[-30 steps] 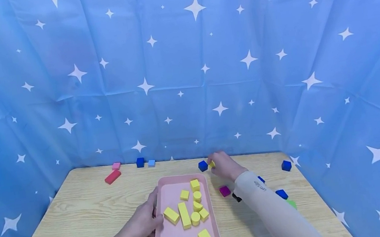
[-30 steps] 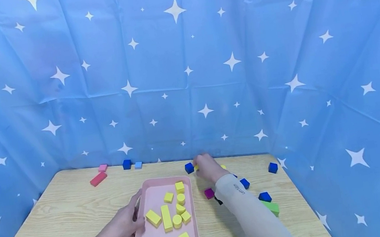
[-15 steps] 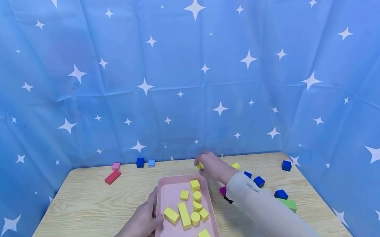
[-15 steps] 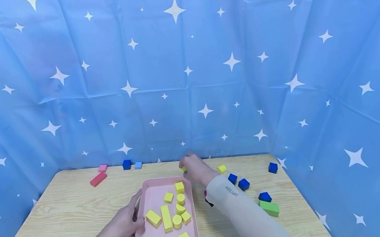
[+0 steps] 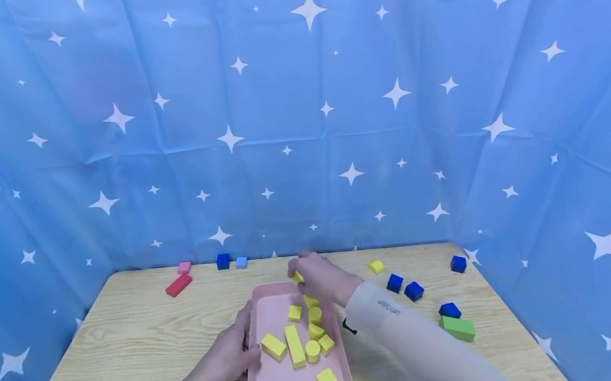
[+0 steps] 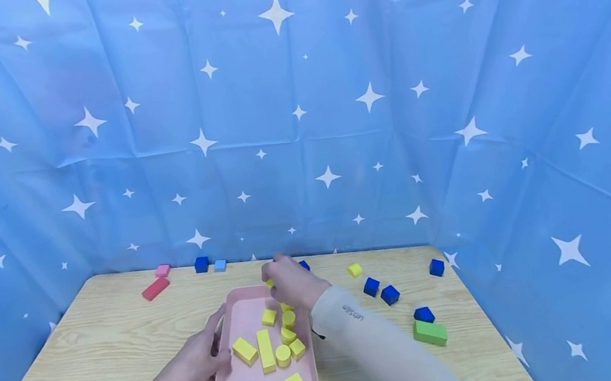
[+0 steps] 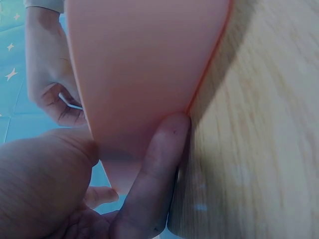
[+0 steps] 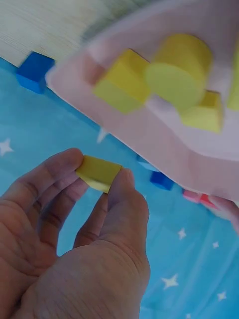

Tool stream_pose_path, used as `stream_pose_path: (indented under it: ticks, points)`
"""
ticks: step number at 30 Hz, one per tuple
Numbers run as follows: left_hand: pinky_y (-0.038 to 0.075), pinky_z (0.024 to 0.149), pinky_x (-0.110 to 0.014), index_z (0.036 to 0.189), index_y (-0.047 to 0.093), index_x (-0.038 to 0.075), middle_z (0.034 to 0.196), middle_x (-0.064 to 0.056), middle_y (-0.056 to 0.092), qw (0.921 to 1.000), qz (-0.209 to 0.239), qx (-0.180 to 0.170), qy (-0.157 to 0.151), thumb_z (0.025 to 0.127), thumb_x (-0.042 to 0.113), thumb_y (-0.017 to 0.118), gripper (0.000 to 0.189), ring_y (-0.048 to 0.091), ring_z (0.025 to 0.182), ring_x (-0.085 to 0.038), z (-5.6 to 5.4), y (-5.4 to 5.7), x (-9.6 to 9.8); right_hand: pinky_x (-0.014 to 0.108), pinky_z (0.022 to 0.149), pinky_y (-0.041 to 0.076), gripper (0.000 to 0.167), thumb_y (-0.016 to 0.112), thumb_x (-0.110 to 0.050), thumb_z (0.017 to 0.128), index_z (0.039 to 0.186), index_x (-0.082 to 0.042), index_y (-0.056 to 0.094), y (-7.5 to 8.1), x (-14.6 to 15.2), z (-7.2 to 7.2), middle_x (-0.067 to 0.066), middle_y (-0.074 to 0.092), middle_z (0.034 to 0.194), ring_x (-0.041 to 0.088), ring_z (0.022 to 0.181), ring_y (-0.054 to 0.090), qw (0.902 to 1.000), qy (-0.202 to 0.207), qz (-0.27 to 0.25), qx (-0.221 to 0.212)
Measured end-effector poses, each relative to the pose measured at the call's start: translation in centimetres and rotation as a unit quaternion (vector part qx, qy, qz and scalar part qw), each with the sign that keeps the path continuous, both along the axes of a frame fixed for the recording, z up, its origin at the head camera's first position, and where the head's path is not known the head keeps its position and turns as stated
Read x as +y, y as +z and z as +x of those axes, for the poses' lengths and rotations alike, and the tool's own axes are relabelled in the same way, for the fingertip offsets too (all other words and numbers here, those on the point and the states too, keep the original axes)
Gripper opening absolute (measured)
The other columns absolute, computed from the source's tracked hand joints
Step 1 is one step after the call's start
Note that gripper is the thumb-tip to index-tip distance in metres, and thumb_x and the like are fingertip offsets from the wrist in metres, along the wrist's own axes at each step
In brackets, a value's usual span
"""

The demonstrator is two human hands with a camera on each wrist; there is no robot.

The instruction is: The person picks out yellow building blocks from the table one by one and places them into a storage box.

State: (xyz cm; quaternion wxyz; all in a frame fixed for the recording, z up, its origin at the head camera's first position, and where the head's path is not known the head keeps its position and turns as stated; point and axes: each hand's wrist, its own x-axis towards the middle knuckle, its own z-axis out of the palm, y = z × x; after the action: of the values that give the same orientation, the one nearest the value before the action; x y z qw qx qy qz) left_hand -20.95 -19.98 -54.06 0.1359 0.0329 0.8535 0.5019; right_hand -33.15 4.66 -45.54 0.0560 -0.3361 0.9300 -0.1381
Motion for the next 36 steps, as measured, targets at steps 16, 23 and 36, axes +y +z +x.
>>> stream_pose_path:
  ticks: [16, 23, 36]
  points:
    - [0.072, 0.057, -0.043, 0.188, 0.009, 0.010, 0.103, -0.014, 0.069, 0.9996, 0.018, 0.008, -0.021, 0.102, 0.000, 0.071, 0.107, 0.079, 0.076, -0.023, 0.1, -0.1, -0.4, 0.041, 0.084, 0.075, 0.035, 0.087, -0.023, 0.107, 0.141, -0.028, 0.082, -0.6, -4.5, 3.4, 0.001, 0.072, 0.131, 0.009, 0.104, 0.070, 0.9978, 0.001, 0.057, -0.034]
    - [0.073, 0.058, -0.044, 0.188, 0.008, 0.009, 0.102, -0.014, 0.069, 0.9992, 0.027, 0.007, -0.027, 0.102, 0.000, 0.071, 0.107, 0.080, 0.078, -0.023, 0.1, 0.0, -0.5, 0.026, 0.093, 0.072, 0.035, 0.088, -0.020, 0.106, 0.140, -0.026, 0.081, -0.9, -5.2, 4.0, 0.000, 0.075, 0.128, 0.008, 0.105, 0.069, 0.9980, 0.033, 0.038, -0.039]
    - [0.072, 0.057, -0.043, 0.188, 0.009, 0.011, 0.102, -0.013, 0.070, 0.9997, 0.016, 0.003, -0.018, 0.104, 0.002, 0.072, 0.105, 0.080, 0.076, -0.023, 0.1, -0.2, -0.4, 0.034, 0.089, 0.074, 0.050, 0.092, -0.024, 0.103, 0.150, -0.032, 0.078, -1.0, -4.5, 3.5, 0.004, 0.074, 0.138, 0.011, 0.107, 0.072, 0.9976, 0.011, 0.048, -0.048]
